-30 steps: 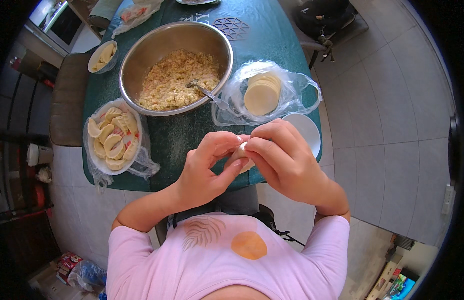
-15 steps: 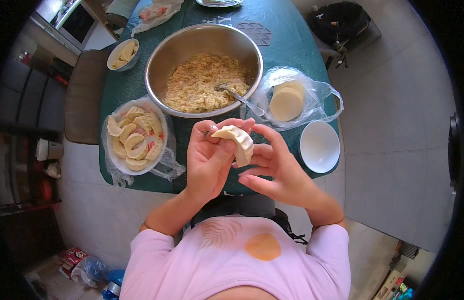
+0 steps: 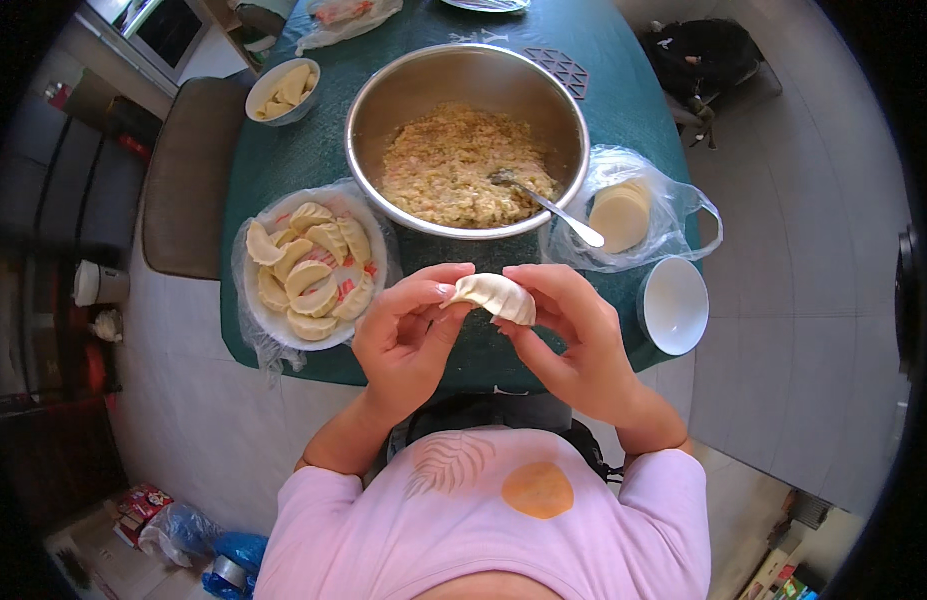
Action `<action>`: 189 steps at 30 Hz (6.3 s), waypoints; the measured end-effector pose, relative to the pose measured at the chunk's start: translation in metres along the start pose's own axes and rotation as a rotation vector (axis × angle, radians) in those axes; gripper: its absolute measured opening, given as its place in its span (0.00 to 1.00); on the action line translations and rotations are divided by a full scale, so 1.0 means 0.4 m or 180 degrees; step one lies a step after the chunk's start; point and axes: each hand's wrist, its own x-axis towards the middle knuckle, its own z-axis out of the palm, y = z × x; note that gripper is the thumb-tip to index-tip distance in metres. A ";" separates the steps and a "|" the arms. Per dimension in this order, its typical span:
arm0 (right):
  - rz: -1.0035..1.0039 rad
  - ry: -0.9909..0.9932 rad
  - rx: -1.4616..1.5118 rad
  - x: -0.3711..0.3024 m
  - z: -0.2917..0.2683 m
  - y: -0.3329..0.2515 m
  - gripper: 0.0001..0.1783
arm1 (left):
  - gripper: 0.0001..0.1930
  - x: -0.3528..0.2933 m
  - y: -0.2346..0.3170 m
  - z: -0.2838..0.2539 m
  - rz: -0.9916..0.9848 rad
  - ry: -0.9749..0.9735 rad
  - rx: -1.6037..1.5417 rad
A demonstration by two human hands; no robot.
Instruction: The person sits at a table and assembles dumplings by hand. They place a spoonful of filling onto a round wrapper, fold the edges to seal the filling inside, and place the finished dumpling on a plate. The process is repeated for multiple dumplings.
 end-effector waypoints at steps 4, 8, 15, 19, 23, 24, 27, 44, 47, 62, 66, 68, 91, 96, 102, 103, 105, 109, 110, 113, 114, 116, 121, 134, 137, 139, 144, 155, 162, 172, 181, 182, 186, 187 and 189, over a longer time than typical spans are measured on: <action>-0.0131 -0.0122 -0.0322 0.017 0.023 -0.011 0.25 | 0.11 0.000 0.015 -0.035 0.0317 -0.0003 0.0532; -0.0042 -0.0239 -0.0193 0.029 0.046 -0.020 0.27 | 0.08 -0.008 0.023 -0.071 0.0328 0.0035 0.0865; 0.0114 -0.0324 0.0252 0.059 0.089 -0.038 0.27 | 0.07 -0.022 0.018 -0.106 -0.0272 0.0511 -0.0289; -0.0013 -0.0335 0.0102 0.072 0.114 -0.046 0.24 | 0.09 -0.040 0.015 -0.148 -0.0204 0.0298 -0.0071; -0.0186 -0.0255 0.0146 0.076 0.143 -0.044 0.20 | 0.09 -0.049 0.021 -0.163 -0.0276 0.0394 -0.0346; -0.0282 -0.0166 0.0102 0.076 0.153 -0.043 0.19 | 0.09 -0.051 0.023 -0.164 -0.0321 0.0474 -0.0490; -0.0599 -0.0072 -0.0281 0.083 0.170 -0.055 0.15 | 0.08 -0.060 0.015 -0.176 -0.0268 0.0538 -0.0690; 0.1225 -0.1775 0.0259 0.040 0.218 0.021 0.26 | 0.18 -0.158 0.109 -0.230 -0.1436 -0.0209 0.0324; 0.0911 -0.1681 0.0214 0.039 0.247 0.048 0.21 | 0.19 -0.177 0.124 -0.235 -0.1186 0.0059 0.0295; -0.0750 -0.2306 -0.2215 0.536 0.400 0.104 0.17 | 0.09 -0.254 0.191 -0.304 -0.0564 0.1122 0.0306; -0.1876 -0.3374 -0.3235 0.577 0.423 0.073 0.15 | 0.08 -0.279 0.200 -0.331 -0.0544 0.1223 0.0433; -0.2269 -0.3493 -0.3408 0.593 0.440 0.081 0.13 | 0.07 -0.286 0.203 -0.339 -0.0570 0.1305 0.0494; 0.1536 -0.2748 -0.2593 0.649 0.525 0.206 0.15 | 0.05 -0.307 0.188 -0.369 -0.0566 0.1485 0.0644; 0.1150 -0.2430 -0.2724 0.615 0.532 0.126 0.22 | 0.05 -0.319 0.186 -0.375 -0.0618 0.1525 0.0697; 0.0347 -0.2392 -0.3224 0.611 0.540 0.150 0.16 | 0.06 -0.318 0.184 -0.375 -0.0655 0.1491 0.0699; 0.0326 -0.2353 -0.3249 0.605 0.541 0.146 0.17 | 0.06 -0.318 0.185 -0.375 -0.0668 0.1492 0.0703; 0.0300 -0.2257 -0.3297 0.589 0.536 0.135 0.18 | 0.06 -0.320 0.184 -0.379 -0.0686 0.1491 0.0724; -0.0475 -0.2026 -0.2992 0.568 0.466 0.090 0.22 | 0.06 -0.306 0.181 -0.379 -0.0754 0.1388 0.0770; -0.0853 -0.1715 -0.2813 0.549 0.434 0.061 0.20 | 0.06 -0.302 0.179 -0.379 -0.0734 0.1401 0.0752; -0.0618 -0.2185 -0.2224 0.468 0.297 -0.137 0.13 | 0.08 -0.312 0.171 -0.387 -0.0749 0.1395 0.0768; -0.0445 -0.2313 -0.2008 0.419 0.232 -0.194 0.11 | 0.08 -0.315 0.165 -0.391 -0.0707 0.1311 0.0836; 0.0232 -0.2897 -0.1800 0.336 0.102 -0.241 0.08 | 0.09 -0.306 0.157 -0.389 -0.0565 0.1142 0.0945; 0.1406 -0.2317 -0.3728 0.101 -0.174 -0.092 0.05 | 0.10 -0.249 0.142 -0.339 -0.0617 0.0337 0.0767; -0.0337 0.0269 -0.3595 0.067 -0.379 0.292 0.10 | 0.08 -0.162 0.111 -0.122 -0.0946 -0.0311 0.0647; -0.0498 0.0367 -0.3480 0.067 -0.387 0.306 0.10 | 0.08 -0.155 0.097 -0.089 -0.1066 -0.0404 0.0636; -0.0651 0.0492 -0.3345 0.069 -0.389 0.313 0.09 | 0.08 -0.147 0.087 -0.064 -0.1105 -0.0488 0.0572; -0.0515 0.0444 -0.3138 0.077 -0.398 0.313 0.07 | 0.07 -0.104 0.038 0.006 -0.1276 -0.0896 0.0117; -0.0623 0.0382 -0.3452 0.063 -0.431 0.319 0.03 | 0.10 0.120 -0.233 0.321 -0.2976 -0.0589 -0.1275; -0.0750 0.0332 -0.3416 0.052 -0.437 0.302 0.06 | 0.13 0.185 -0.391 0.387 -0.3188 -0.0414 -0.1234; -0.0539 0.0157 -0.2936 0.031 -0.453 0.299 0.05 | 0.12 0.198 -0.419 0.394 -0.3118 -0.0611 -0.0369; 0.0508 -0.0088 -0.1971 0.075 -0.473 0.302 0.07 | 0.09 0.180 -0.403 0.361 -0.3015 -0.0427 -0.0043; 0.0542 -0.0111 -0.2025 0.079 -0.472 0.302 0.07 | 0.09 0.171 -0.398 0.349 -0.2987 -0.0415 -0.0048; 0.0422 -0.0116 -0.2130 0.079 -0.470 0.306 0.07 | 0.06 0.133 -0.321 0.313 -0.3009 -0.0064 -0.0415; 0.0392 -0.0119 -0.2143 0.077 -0.470 0.308 0.07 | 0.05 0.117 -0.307 0.298 -0.3000 0.0063 -0.0668; 0.0351 -0.0126 -0.2182 0.075 -0.466 0.308 0.07 | 0.04 0.093 -0.274 0.272 -0.2883 0.0331 -0.0852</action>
